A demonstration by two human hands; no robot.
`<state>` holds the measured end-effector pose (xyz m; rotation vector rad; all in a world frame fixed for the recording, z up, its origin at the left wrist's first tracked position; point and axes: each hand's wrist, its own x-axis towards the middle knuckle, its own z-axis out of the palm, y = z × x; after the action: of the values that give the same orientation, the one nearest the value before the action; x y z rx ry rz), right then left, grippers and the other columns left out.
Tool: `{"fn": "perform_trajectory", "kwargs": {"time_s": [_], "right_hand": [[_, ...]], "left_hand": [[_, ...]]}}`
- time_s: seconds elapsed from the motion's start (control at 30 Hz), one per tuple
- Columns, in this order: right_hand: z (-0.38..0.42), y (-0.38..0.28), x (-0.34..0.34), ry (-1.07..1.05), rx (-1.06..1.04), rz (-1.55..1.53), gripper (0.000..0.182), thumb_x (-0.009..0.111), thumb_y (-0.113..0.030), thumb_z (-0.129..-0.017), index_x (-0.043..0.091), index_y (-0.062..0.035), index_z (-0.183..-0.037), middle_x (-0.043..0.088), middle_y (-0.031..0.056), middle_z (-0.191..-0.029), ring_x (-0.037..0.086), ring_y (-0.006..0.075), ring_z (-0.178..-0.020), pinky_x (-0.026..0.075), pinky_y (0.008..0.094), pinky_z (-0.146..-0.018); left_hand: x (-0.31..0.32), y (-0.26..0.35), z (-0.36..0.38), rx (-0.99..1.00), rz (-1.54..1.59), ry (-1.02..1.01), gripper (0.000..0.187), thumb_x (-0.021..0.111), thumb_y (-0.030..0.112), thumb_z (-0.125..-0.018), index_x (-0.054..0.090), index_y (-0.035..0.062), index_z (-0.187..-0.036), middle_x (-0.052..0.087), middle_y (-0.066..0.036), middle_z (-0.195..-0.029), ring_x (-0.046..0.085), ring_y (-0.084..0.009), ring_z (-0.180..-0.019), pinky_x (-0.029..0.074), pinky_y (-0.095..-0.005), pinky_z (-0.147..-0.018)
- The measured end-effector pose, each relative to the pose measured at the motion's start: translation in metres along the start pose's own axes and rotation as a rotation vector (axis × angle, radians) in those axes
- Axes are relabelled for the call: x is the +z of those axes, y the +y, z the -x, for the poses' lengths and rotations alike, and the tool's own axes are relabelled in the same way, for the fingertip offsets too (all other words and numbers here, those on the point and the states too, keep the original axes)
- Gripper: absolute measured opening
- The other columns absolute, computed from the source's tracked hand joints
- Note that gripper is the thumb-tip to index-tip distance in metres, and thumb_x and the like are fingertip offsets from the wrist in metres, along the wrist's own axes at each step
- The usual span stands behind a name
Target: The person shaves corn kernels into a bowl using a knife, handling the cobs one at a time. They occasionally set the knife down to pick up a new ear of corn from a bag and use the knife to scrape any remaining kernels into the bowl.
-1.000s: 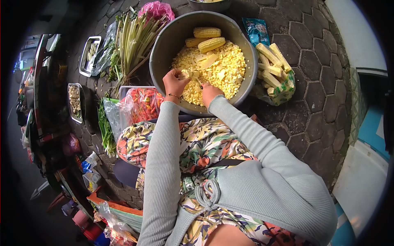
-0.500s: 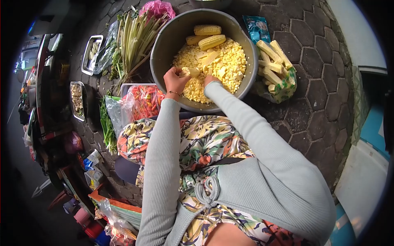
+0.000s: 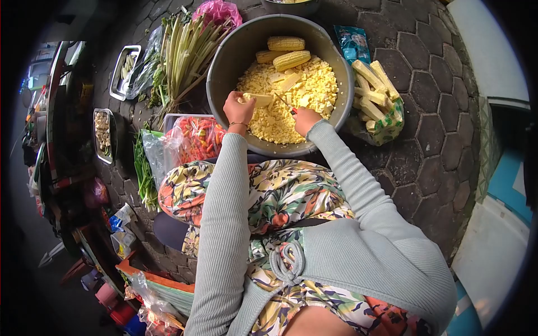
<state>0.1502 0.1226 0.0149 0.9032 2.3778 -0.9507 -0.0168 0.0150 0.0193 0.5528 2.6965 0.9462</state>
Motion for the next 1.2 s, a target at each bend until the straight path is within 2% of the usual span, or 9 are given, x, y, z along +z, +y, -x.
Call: {"fn": "perform_trajectory", "kwargs": {"time_s": [0.07,0.17,0.4,0.63,0.7,0.9,0.97,1.17,1.2], "right_hand": [[0.010,-0.009,-0.006,0.138,-0.041,-0.129,0.027,0.041,-0.024,-0.087,0.043,0.0011,-0.097,0.058,0.0226,-0.072,0.058,0.0360,-0.070,0.045,0.0448,-0.063],[0.018,-0.032,-0.013,0.183,-0.089,-0.191,0.027,0.039,-0.023,-0.088,0.040,0.0022,-0.098,0.059,0.0233,-0.074,0.059,0.0360,-0.072,0.046,0.0433,-0.064],[0.014,-0.041,0.005,0.273,-0.189,-0.197,0.023,0.039,-0.023,-0.087,0.039,-0.0012,-0.094,0.057,0.0213,-0.065,0.057,0.0382,-0.063,0.043,0.0476,-0.056],[0.019,-0.048,-0.003,0.190,-0.106,-0.117,0.022,0.037,-0.024,-0.089,0.039,-0.0020,-0.093,0.059,0.0203,-0.069,0.058,0.0371,-0.068,0.043,0.0472,-0.059],[0.018,-0.053,-0.006,0.151,-0.055,-0.016,0.021,0.037,-0.020,-0.088,0.044,-0.0013,-0.097,0.061,0.0181,-0.077,0.061,0.0310,-0.074,0.048,0.0421,-0.062],[0.011,-0.073,-0.008,0.158,0.013,0.007,0.021,0.033,-0.017,-0.090,0.046,-0.0016,-0.096,0.061,0.0169,-0.085,0.061,0.0291,-0.081,0.049,0.0392,-0.069],[0.023,-0.070,-0.008,0.150,0.010,0.013,0.022,0.032,-0.017,-0.090,0.047,-0.0014,-0.096,0.062,0.0162,-0.086,0.061,0.0285,-0.083,0.048,0.0387,-0.071],[-0.012,-0.081,-0.015,0.034,0.234,-0.109,0.028,0.034,-0.018,-0.089,0.051,-0.0018,-0.105,0.060,0.0171,-0.097,0.060,0.0260,-0.090,0.049,0.0359,-0.074],[-0.020,-0.074,-0.014,-0.037,0.044,0.195,0.031,0.036,-0.020,-0.088,0.052,-0.0014,-0.107,0.059,0.0172,-0.100,0.059,0.0259,-0.092,0.049,0.0358,-0.075]], "left_hand": [[-0.004,0.001,-0.001,0.171,0.013,-0.126,0.037,0.073,0.018,-0.055,0.059,0.0030,-0.086,0.061,-0.012,-0.077,0.060,-0.0230,-0.070,0.047,-0.0308,-0.067],[-0.014,0.016,0.005,0.243,0.010,-0.197,0.039,0.075,0.014,-0.052,0.060,0.0023,-0.086,0.062,-0.011,-0.077,0.060,-0.0201,-0.071,0.048,-0.0283,-0.067],[-0.011,0.012,0.005,0.231,0.045,-0.131,0.043,0.077,0.015,-0.051,0.060,-0.0011,-0.087,0.062,-0.009,-0.077,0.060,-0.0168,-0.070,0.047,-0.0262,-0.066],[-0.006,0.009,0.006,0.167,0.094,-0.135,0.043,0.076,0.017,-0.051,0.061,-0.0010,-0.087,0.062,-0.009,-0.076,0.059,-0.0156,-0.069,0.047,-0.0260,-0.066],[-0.003,0.006,0.004,0.177,0.099,-0.131,0.043,0.076,0.017,-0.050,0.061,-0.0011,-0.087,0.062,-0.009,-0.075,0.059,-0.0155,-0.068,0.047,-0.0261,-0.066],[-0.005,0.009,0.004,0.195,0.027,-0.089,0.042,0.076,0.017,-0.049,0.062,-0.0014,-0.085,0.062,-0.010,-0.073,0.059,-0.0156,-0.066,0.047,-0.0262,-0.065],[-0.004,0.002,0.005,0.193,0.080,-0.085,0.040,0.077,0.017,-0.051,0.063,-0.0003,-0.085,0.063,-0.006,-0.073,0.059,-0.0099,-0.066,0.048,-0.0238,-0.063],[-0.004,0.010,0.012,0.232,0.037,-0.124,0.042,0.077,0.018,-0.048,0.063,-0.0004,-0.083,0.061,-0.006,-0.070,0.056,-0.0108,-0.063,0.046,-0.0249,-0.061],[-0.008,0.012,0.011,0.265,0.014,-0.126,0.042,0.077,0.018,-0.048,0.063,-0.0004,-0.083,0.061,-0.007,-0.070,0.056,-0.0109,-0.063,0.046,-0.0251,-0.060]]}}
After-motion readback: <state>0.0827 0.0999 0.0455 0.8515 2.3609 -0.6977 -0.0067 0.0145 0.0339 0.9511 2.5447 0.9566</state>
